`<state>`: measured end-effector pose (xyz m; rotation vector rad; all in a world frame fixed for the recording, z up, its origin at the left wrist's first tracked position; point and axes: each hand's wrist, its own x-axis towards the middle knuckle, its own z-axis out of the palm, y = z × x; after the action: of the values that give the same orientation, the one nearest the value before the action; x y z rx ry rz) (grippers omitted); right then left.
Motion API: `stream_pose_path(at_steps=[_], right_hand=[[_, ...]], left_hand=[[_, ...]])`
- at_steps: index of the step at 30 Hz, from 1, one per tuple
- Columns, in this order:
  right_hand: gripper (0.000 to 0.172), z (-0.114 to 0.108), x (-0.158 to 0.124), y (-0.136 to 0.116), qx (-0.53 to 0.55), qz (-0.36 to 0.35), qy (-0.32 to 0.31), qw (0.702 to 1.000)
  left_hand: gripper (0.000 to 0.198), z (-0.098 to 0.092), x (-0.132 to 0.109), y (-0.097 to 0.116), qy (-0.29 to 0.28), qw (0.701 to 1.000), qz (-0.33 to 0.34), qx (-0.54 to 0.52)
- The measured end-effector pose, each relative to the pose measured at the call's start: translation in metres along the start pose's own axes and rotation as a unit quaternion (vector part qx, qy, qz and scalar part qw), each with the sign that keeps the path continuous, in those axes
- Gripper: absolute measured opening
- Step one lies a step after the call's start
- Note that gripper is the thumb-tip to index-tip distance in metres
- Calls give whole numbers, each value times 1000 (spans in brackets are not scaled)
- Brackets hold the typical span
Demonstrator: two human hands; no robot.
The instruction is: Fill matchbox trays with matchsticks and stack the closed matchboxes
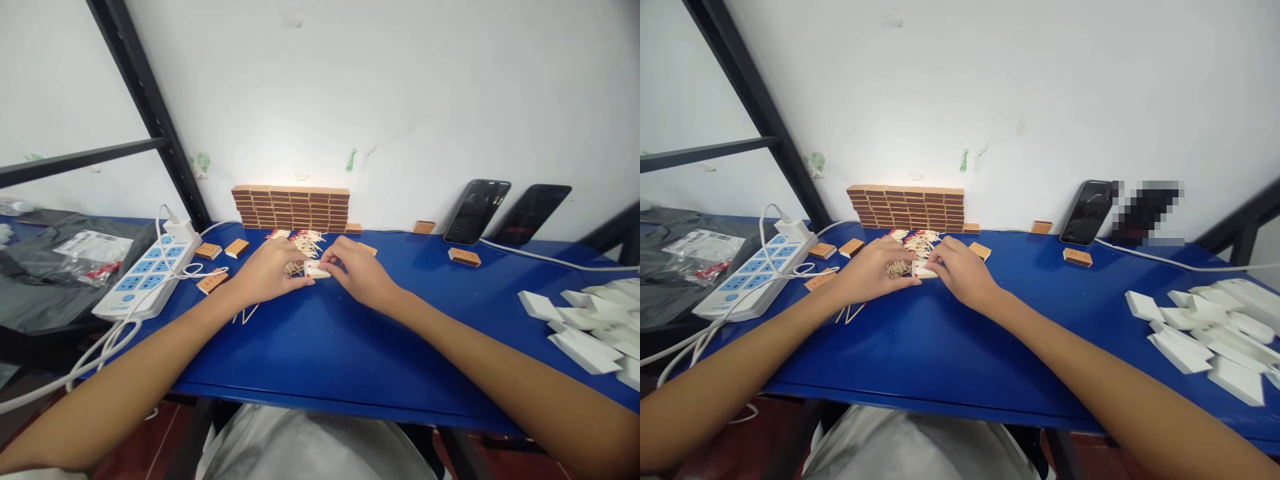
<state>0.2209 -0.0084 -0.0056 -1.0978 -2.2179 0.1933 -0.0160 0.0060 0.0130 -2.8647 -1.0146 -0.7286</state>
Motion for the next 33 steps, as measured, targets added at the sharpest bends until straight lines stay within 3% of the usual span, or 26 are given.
stream_pose_path(at_steps=[8,14,19,25,33], right_hand=[[4,7,5,11,47,14,49,998],[9,1,12,2,41,50,59,996],[9,16,25,-15,30,101,-12,994],[17,47,42,-30,-25,140,-54,988],[21,35,33,-17,-7,131,-117,984]], left_hand=[[39,-4,0,-9,37,999,-8,27],[37,-9,1,-12,54,994,-51,77],[35,-14,2,-17,86,983,-113,113],[34,-17,1,-17,130,970,-160,128],[36,-13,1,-15,122,974,-151,114]])
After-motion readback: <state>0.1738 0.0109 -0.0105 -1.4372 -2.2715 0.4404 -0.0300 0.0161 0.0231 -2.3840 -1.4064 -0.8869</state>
